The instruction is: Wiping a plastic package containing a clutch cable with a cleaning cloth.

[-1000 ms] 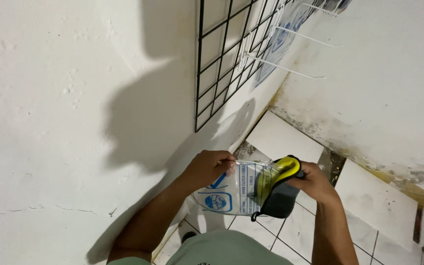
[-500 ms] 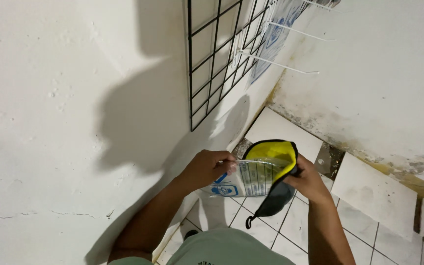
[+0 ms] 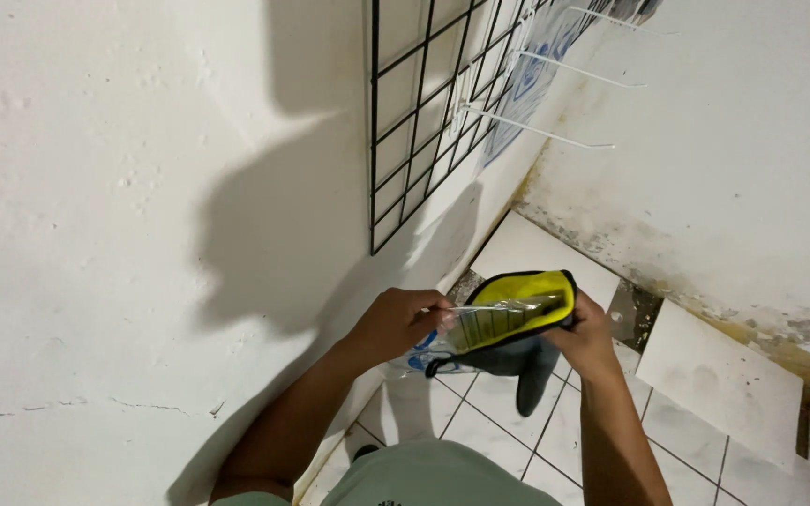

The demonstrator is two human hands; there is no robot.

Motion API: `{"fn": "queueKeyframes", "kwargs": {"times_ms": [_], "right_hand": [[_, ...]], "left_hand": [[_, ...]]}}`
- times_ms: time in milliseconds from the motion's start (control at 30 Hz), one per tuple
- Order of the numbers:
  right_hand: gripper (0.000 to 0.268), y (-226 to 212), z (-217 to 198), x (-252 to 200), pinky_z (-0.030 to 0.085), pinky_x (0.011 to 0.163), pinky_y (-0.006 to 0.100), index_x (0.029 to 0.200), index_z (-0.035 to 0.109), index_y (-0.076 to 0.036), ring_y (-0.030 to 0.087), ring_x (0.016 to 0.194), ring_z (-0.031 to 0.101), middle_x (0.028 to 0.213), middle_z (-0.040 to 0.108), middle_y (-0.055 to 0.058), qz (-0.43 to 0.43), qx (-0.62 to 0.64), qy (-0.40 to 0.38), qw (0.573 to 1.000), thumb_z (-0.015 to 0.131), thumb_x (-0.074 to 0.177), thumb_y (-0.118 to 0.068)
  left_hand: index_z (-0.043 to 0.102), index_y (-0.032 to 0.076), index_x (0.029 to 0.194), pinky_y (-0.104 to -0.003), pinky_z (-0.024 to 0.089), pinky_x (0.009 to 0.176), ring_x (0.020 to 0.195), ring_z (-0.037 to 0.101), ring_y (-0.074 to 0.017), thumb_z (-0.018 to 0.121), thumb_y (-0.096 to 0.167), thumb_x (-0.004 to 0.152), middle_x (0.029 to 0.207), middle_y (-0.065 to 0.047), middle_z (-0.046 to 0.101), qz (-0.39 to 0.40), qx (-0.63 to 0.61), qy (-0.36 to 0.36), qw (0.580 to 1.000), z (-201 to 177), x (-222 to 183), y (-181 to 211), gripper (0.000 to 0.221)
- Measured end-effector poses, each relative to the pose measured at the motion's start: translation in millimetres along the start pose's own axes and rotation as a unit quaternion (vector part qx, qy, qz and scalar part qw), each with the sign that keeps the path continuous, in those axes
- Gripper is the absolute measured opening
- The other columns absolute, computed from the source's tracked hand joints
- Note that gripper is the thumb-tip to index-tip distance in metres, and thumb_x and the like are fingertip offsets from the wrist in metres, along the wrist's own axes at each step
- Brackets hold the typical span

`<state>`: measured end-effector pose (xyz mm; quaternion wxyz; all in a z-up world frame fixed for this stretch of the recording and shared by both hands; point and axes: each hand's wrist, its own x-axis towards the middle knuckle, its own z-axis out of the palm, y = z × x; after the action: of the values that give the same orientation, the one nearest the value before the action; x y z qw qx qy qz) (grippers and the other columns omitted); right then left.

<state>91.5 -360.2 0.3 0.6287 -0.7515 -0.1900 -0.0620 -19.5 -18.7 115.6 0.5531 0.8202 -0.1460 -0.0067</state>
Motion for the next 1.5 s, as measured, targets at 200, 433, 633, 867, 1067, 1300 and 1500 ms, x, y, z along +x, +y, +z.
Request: {"fn": "queueKeyframes", "kwargs": {"times_ms": [200, 433, 633, 867, 1067, 1300, 1500], "right_hand": [[0.021, -9, 6, 0, 0.056, 0.09, 0.045, 0.103, 0.075, 0.002, 0.024, 0.094, 0.069, 0.093, 0.076, 0.017, -0.017, -0.009, 0.056, 0.998, 0.078, 0.082, 0.006], [0.044, -34, 7, 6, 0.056, 0.091, 0.051, 0.107, 0.077, 0.0, 0.03, 0.093, 0.074, 0.095, 0.079, 0.018, -0.026, -0.003, -0.048, 0.999, 0.093, 0.065, 0.0], [0.028, -64, 28, 5, 0.056, 0.093, 0.048, 0.1, 0.077, 0.002, 0.027, 0.098, 0.071, 0.095, 0.079, 0.018, -0.051, -0.001, -0.016, 0.999, 0.085, 0.073, 0.008], [0.022, -61, 23, 4, 0.054, 0.094, 0.047, 0.109, 0.073, 0.004, 0.03, 0.101, 0.069, 0.101, 0.075, 0.02, 0.021, -0.025, 0.056, 0.998, 0.077, 0.087, 0.005], [0.032, -84, 37, 5, 0.056, 0.093, 0.048, 0.104, 0.075, 0.003, 0.034, 0.099, 0.072, 0.097, 0.077, 0.022, 0.057, -0.017, 0.022, 0.998, 0.085, 0.075, 0.006], [0.022, -6, 1, 1, 0.051, 0.094, 0.047, 0.113, 0.071, 0.004, 0.024, 0.1, 0.064, 0.101, 0.072, 0.018, 0.094, -0.018, 0.08, 0.992, 0.064, 0.104, -0.015], [0.022, -76, 32, 1, 0.053, 0.094, 0.044, 0.108, 0.076, 0.0, 0.025, 0.096, 0.068, 0.095, 0.075, 0.016, 0.068, -0.036, 0.044, 0.996, 0.08, 0.086, -0.001]], "left_hand": [[0.074, 0.012, 0.107, -0.041, 0.059, 0.068, 0.08, 0.078, -0.0318, 0.065, 0.019, 0.1, 0.095, -0.013, 0.08, -0.001, 0.0, -0.015, 1.0, 5, 1, -4, 0.013], [0.072, 0.01, 0.107, -0.043, 0.061, 0.07, 0.083, 0.079, -0.0337, 0.064, 0.017, 0.1, 0.094, -0.014, 0.079, -0.004, 0.004, -0.007, 1.0, 0, -1, 6, 0.013], [0.072, 0.009, 0.107, -0.042, 0.061, 0.071, 0.083, 0.079, -0.0314, 0.065, 0.016, 0.099, 0.095, -0.015, 0.079, 0.004, -0.002, -0.005, 1.0, 5, -3, -2, 0.012], [0.074, 0.011, 0.107, -0.036, 0.06, 0.068, 0.073, 0.077, -0.0221, 0.065, 0.02, 0.1, 0.09, -0.01, 0.079, 0.002, -0.026, 0.012, 1.0, 2, -3, -5, 0.014], [0.073, 0.008, 0.108, -0.042, 0.061, 0.065, 0.077, 0.079, -0.0309, 0.065, 0.017, 0.099, 0.092, -0.014, 0.079, 0.016, 0.015, 0.011, 1.0, 5, 0, -3, 0.014], [0.073, 0.004, 0.11, -0.04, 0.061, 0.068, 0.078, 0.078, -0.0294, 0.065, 0.013, 0.101, 0.094, -0.017, 0.079, 0.017, -0.039, 0.016, 0.999, 3, -1, -3, 0.015], [0.073, 0.003, 0.111, -0.038, 0.06, 0.066, 0.077, 0.078, -0.0269, 0.065, 0.012, 0.1, 0.094, -0.018, 0.078, 0.018, -0.044, 0.022, 0.999, 4, 0, -11, 0.017]]}}
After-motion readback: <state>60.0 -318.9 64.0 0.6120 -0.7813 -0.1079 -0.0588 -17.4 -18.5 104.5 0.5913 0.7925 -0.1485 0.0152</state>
